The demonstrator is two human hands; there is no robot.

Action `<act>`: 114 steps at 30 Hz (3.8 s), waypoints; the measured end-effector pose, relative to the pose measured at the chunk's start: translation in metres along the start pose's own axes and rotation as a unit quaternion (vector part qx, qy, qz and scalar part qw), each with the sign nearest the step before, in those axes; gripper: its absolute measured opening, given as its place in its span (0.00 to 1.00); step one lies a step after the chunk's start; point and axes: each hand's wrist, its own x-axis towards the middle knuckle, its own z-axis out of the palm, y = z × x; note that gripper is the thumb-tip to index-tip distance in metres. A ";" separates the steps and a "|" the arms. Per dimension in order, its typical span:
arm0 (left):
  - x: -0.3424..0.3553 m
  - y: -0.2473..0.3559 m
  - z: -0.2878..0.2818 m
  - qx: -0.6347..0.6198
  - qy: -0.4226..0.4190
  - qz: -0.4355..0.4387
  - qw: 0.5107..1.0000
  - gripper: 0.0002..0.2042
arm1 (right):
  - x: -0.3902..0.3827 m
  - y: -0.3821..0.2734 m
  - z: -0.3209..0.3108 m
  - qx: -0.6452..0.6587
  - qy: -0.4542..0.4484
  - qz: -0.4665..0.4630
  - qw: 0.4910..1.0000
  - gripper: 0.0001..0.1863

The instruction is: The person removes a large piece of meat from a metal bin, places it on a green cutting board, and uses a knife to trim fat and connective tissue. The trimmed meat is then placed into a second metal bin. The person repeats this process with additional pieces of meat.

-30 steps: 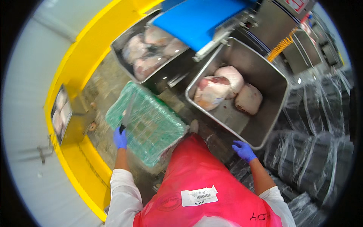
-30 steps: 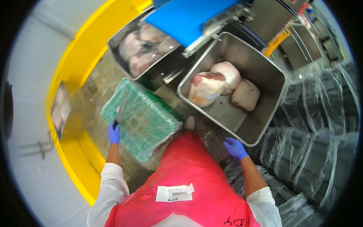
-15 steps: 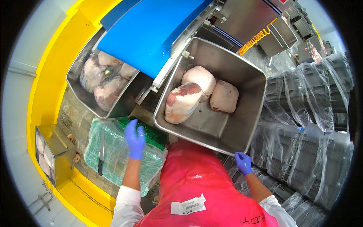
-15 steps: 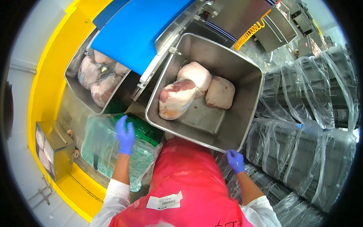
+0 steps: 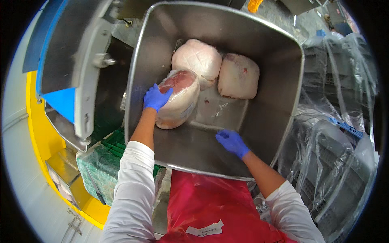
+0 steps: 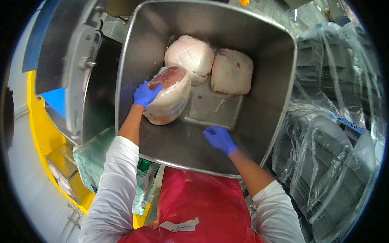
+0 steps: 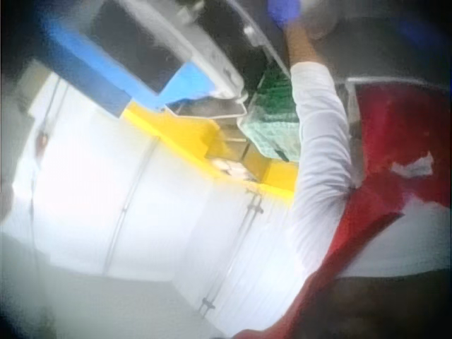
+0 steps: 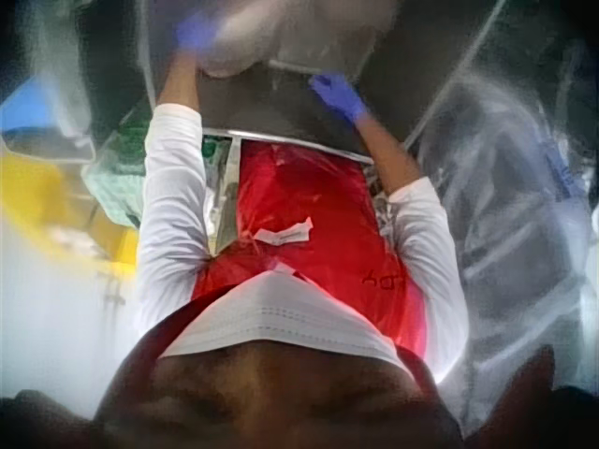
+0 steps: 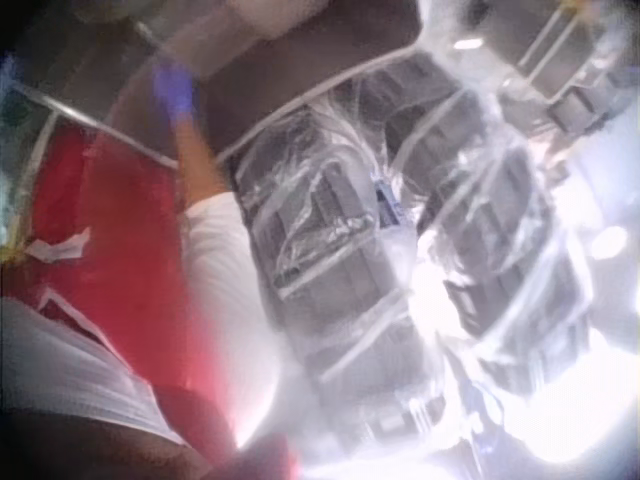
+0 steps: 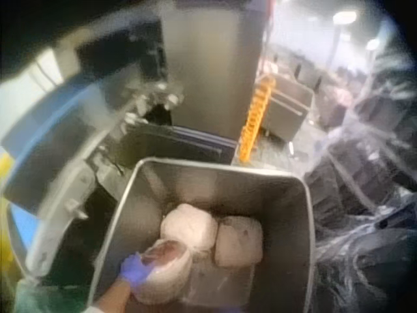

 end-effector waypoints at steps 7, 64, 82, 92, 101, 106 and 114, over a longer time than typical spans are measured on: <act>-0.031 0.053 0.014 0.066 -0.040 0.048 0.996 0.47 | 0.163 -0.022 0.019 0.356 0.036 0.079 0.931 0.45; -0.016 -0.026 0.167 -0.665 -0.342 -0.206 0.631 0.29 | 0.172 0.125 -0.042 0.628 0.160 0.075 0.757 0.31; -0.390 -0.005 -0.094 -0.732 -0.171 -0.040 0.659 0.31 | -0.094 -0.035 -0.157 0.483 0.071 -0.039 0.872 0.36; -0.537 -0.146 -0.046 -0.852 -0.016 -0.187 0.489 0.34 | -0.127 -0.199 0.024 0.411 -0.177 0.014 0.894 0.36; -0.675 -0.305 -0.086 -0.894 0.121 -0.245 0.356 0.41 | -0.133 -0.376 0.279 0.284 -0.383 -0.027 0.879 0.33; -0.702 -0.354 -0.018 -0.844 0.123 -0.256 0.456 0.43 | -0.123 -0.394 0.384 0.001 -0.260 -0.168 0.951 0.30; -0.707 -0.433 -0.020 -0.814 0.129 -0.301 0.480 0.40 | -0.295 -0.384 0.425 -0.472 -0.014 -0.519 0.713 0.55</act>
